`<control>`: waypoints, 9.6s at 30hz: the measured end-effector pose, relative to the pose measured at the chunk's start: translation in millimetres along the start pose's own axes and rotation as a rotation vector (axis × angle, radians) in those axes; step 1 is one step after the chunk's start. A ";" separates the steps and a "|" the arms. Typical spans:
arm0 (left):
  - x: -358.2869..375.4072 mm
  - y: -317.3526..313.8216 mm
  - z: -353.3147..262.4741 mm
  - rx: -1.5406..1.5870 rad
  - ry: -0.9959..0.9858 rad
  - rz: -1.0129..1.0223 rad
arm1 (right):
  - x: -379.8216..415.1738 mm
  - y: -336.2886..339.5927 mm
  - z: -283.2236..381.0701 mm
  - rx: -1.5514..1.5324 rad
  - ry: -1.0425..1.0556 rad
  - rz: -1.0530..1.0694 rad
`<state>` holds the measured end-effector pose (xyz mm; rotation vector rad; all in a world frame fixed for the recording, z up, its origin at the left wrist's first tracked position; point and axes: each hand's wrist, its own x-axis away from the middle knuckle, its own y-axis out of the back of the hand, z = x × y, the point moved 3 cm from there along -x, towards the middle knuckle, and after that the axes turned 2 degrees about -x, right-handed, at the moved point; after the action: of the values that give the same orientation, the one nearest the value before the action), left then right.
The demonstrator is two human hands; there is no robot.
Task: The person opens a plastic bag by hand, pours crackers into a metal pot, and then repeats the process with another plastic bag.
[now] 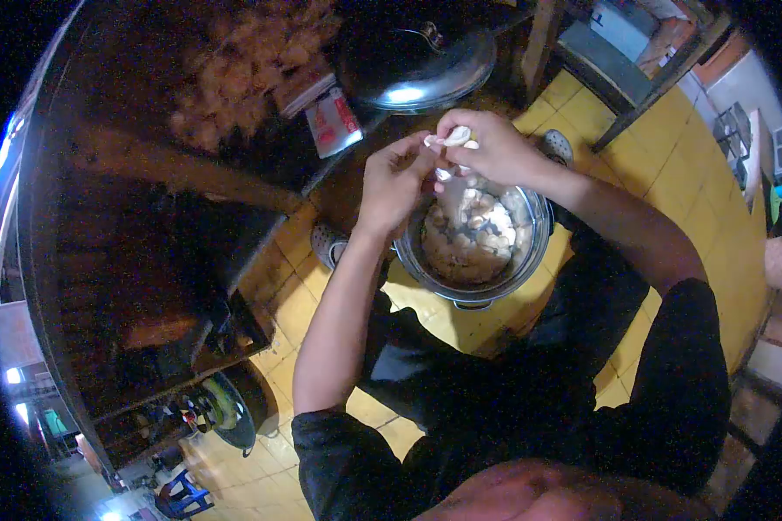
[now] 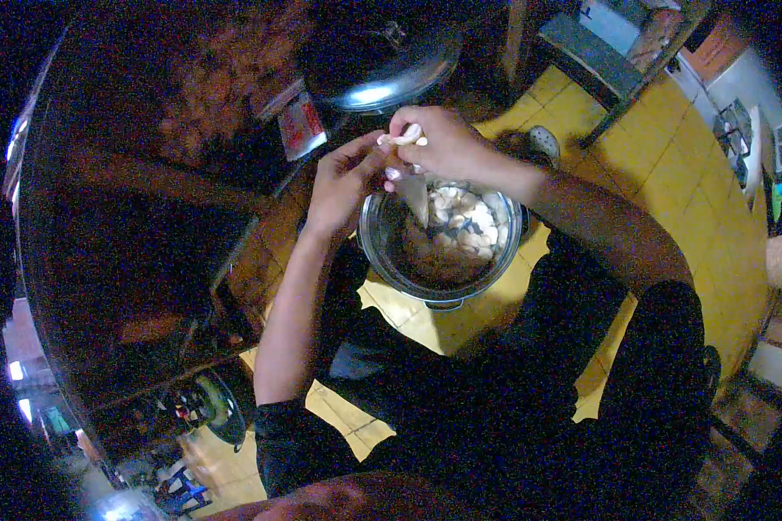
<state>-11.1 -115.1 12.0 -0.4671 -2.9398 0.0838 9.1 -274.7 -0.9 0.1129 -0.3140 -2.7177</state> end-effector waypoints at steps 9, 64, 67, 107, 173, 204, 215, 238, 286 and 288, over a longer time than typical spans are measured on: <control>0.5 6.7 10.1 -0.339 0.005 -0.083 | 0.4 0.8 7.6 0.128 -0.083 0.100; 44.6 59.6 -37.3 -1.105 -0.437 -0.355 | 50.7 -92.4 -264.3 1.148 -0.149 1.281; 53.2 65.8 -31.8 -1.016 -0.358 -0.344 | 63.7 -100.5 -311.7 0.995 -0.264 1.001; 7.9 4.6 -4.1 -0.835 -0.249 -0.049 | -4.3 10.7 25.9 0.019 0.245 0.038; 9.5 -17.4 -10.4 0.150 -0.011 0.096 | -1.8 -12.2 46.7 -0.425 0.158 0.315; 20.0 -14.4 -46.0 0.681 -0.001 0.033 | 9.7 -15.1 95.8 0.507 0.787 -0.310; 25.5 -4.0 -50.0 0.737 0.167 0.458 | 1.2 -11.7 71.6 -0.691 0.015 0.190; 38.9 3.8 -58.6 -0.895 -0.449 -0.029 | 24.9 -5.3 105.3 0.834 0.729 -0.086; 48.3 -0.4 -81.2 -0.497 -0.893 -0.368 | 18.5 -12.9 112.2 0.193 0.627 -0.294; 47.4 5.2 -80.0 -0.536 -0.890 -0.359 | 17.0 -12.3 109.3 0.221 0.643 -0.264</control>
<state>-40.4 -93.0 97.6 0.1087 -3.8519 -0.7415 -24.7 -248.5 101.8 1.1269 -0.4211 -2.7007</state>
